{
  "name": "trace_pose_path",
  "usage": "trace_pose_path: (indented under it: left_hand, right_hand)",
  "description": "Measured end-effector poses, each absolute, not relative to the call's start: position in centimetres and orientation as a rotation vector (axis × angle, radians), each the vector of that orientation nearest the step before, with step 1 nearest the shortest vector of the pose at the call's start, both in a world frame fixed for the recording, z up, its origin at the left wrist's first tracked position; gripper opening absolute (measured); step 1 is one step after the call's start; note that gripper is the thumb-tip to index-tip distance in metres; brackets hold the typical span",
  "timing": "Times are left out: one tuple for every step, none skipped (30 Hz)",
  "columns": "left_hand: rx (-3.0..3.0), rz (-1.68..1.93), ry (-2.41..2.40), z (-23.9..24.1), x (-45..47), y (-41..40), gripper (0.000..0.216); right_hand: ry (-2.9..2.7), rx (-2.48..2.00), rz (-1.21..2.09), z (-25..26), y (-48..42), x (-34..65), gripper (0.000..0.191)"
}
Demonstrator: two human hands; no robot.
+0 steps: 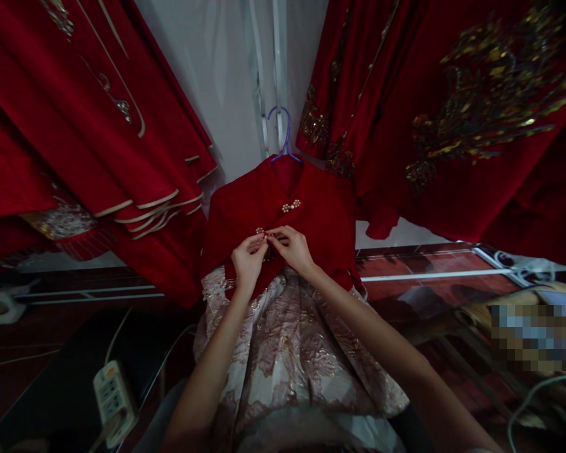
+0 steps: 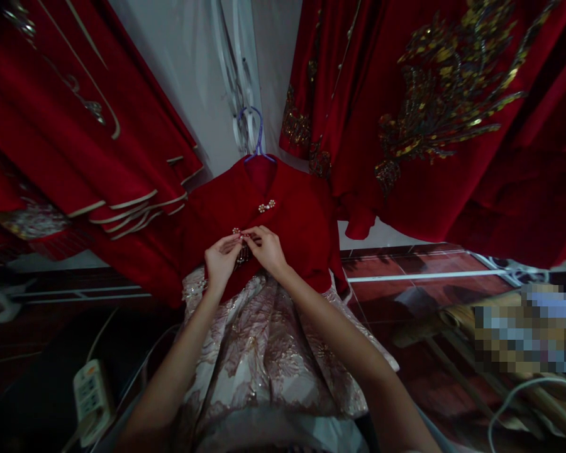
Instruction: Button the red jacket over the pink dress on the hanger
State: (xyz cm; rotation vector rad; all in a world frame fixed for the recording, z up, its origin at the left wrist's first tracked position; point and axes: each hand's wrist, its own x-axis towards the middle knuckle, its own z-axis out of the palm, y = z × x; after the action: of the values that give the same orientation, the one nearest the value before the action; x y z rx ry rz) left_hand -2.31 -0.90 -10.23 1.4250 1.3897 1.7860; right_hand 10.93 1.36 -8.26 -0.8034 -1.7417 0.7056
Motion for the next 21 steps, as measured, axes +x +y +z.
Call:
trace_pose_path:
  left_hand:
    - [1.442, 1.782, 1.404, -10.1, -2.5, -0.8, 0.026]
    - [1.457, 1.779, 1.413, -10.1, -2.7, -0.7, 0.025]
    - [1.468, 1.778, 1.416, -10.0, -2.9, -0.6, 0.024]
    - [1.479, 1.772, 1.415, -9.9, -3.1, -0.5, 0.023]
    - [1.484, 1.764, 1.411, -9.8, -3.2, -0.3, 0.023]
    - [1.487, 1.750, 1.402, -9.7, -3.4, -0.2, 0.022]
    - [1.490, 1.728, 1.387, -9.6, -3.6, 0.0, 0.022]
    - [1.491, 1.700, 1.367, -9.5, -3.7, 0.2, 0.022]
    - [1.491, 1.670, 1.344, -9.3, -3.8, 0.3, 0.022]
    - [1.489, 1.640, 1.322, -9.2, -3.9, 0.5, 0.021]
    - [1.486, 1.615, 1.303, -9.0, -4.0, 0.6, 0.020]
    - [1.485, 1.597, 1.290, -8.9, -4.1, 0.6, 0.019]
    - [1.483, 1.590, 1.280, -8.8, -4.1, 0.7, 0.019]
    - [1.483, 1.590, 1.272, -8.8, -4.2, 0.6, 0.019]
    - [1.483, 1.596, 1.264, -8.8, -4.2, 0.5, 0.020]
    - [1.482, 1.608, 1.259, -9.0, -4.2, 0.3, 0.020]
    - [1.479, 1.624, 1.261, -9.2, -4.2, 0.0, 0.020]
    - [1.476, 1.634, 1.270, -9.6, -4.1, -0.4, 0.020]
    - [1.476, 1.639, 1.294, -10.0, -3.9, -0.8, 0.019]
    - [1.485, 1.630, 1.333, -10.6, -3.7, -1.3, 0.018]
    - [1.508, 1.605, 1.379, -11.2, -3.4, -1.8, 0.016]
  right_hand:
    - [-1.739, -0.806, 0.700, -8.2, 1.3, 10.9, 0.022]
    - [-1.735, -0.812, 0.696, -8.2, 1.3, 10.8, 0.021]
    - [-1.732, -0.819, 0.693, -8.2, 1.3, 10.8, 0.021]
    - [-1.729, -0.825, 0.691, -8.2, 1.3, 10.7, 0.021]
    - [-1.725, -0.829, 0.690, -8.2, 1.4, 10.7, 0.021]
    - [-1.721, -0.830, 0.692, -8.3, 1.4, 10.6, 0.021]
    - [-1.713, -0.832, 0.696, -8.3, 1.5, 10.6, 0.021]
    - [-1.704, -0.836, 0.700, -8.4, 1.5, 10.5, 0.022]
    - [-1.694, -0.842, 0.703, -8.4, 1.6, 10.5, 0.022]
    - [-1.688, -0.848, 0.707, -8.4, 1.7, 10.5, 0.022]
    - [-1.687, -0.851, 0.710, -8.4, 1.7, 10.5, 0.022]
    - [-1.693, -0.849, 0.713, -8.3, 1.8, 10.5, 0.022]
    - [-1.703, -0.842, 0.720, -8.2, 1.8, 10.6, 0.022]
    - [-1.719, -0.828, 0.736, -8.1, 1.8, 10.7, 0.023]
    - [-1.731, -0.815, 0.757, -8.1, 1.8, 10.9, 0.023]
    - [-1.734, -0.810, 0.779, -8.1, 1.7, 11.2, 0.023]
    - [-1.731, -0.818, 0.799, -8.2, 1.5, 11.5, 0.023]
    - [-1.729, -0.841, 0.807, -8.3, 1.2, 12.0, 0.022]
    - [-1.737, -0.879, 0.797, -8.6, 0.8, 12.6, 0.021]
    - [-1.762, -0.927, 0.768, -9.0, 0.4, 13.2, 0.020]
    - [-1.807, -0.984, 0.723, -9.4, -0.1, 13.8, 0.021]
